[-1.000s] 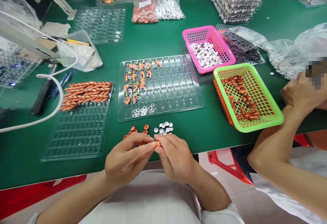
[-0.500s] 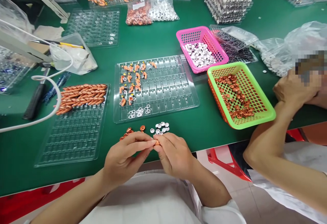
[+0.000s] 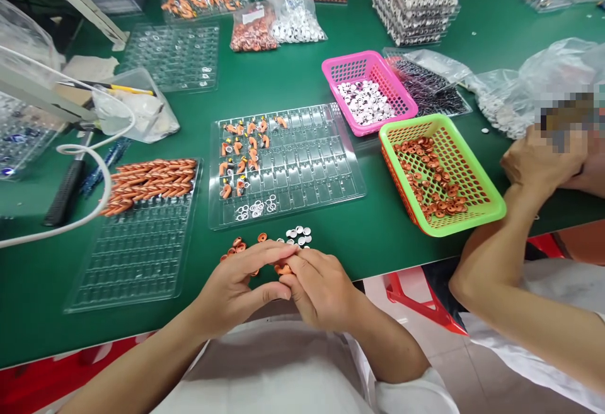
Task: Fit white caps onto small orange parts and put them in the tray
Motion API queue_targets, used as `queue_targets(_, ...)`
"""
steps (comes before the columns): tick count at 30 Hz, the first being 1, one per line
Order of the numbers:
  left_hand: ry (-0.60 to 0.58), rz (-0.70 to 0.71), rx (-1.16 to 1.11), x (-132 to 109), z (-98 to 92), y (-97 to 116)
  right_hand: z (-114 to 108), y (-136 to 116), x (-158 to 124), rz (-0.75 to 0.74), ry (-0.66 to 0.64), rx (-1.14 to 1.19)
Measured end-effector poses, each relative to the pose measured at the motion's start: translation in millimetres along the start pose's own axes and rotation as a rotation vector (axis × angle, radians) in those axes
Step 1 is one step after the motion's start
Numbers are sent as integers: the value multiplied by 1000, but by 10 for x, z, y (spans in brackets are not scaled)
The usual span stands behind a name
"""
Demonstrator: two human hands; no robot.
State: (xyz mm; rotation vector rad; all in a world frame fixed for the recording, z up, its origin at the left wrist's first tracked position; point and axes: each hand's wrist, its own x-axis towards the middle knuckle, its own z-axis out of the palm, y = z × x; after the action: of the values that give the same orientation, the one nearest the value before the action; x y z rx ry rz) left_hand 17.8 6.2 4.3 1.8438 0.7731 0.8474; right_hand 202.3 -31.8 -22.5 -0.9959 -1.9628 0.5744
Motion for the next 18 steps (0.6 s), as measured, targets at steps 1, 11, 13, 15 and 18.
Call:
queue_targets(1, 1, -6, -18, 8, 3, 2, 1, 2, -1, 0, -4, 4)
queue_targets(11, -10, -59, -55, 31, -30, 26, -6, -7, 9, 5, 7, 17)
queue_targets(13, -27, -52, -53, 38, -45, 28, -18, -18, 27, 17, -9, 34)
queue_targets(15, -34, -43, -45, 42, -52, 35, -21, -24, 45, 15, -27, 50)
queue_targets(18, -2, -35, -30, 39, -44, 58, -3, -22, 61, -9, -23, 76)
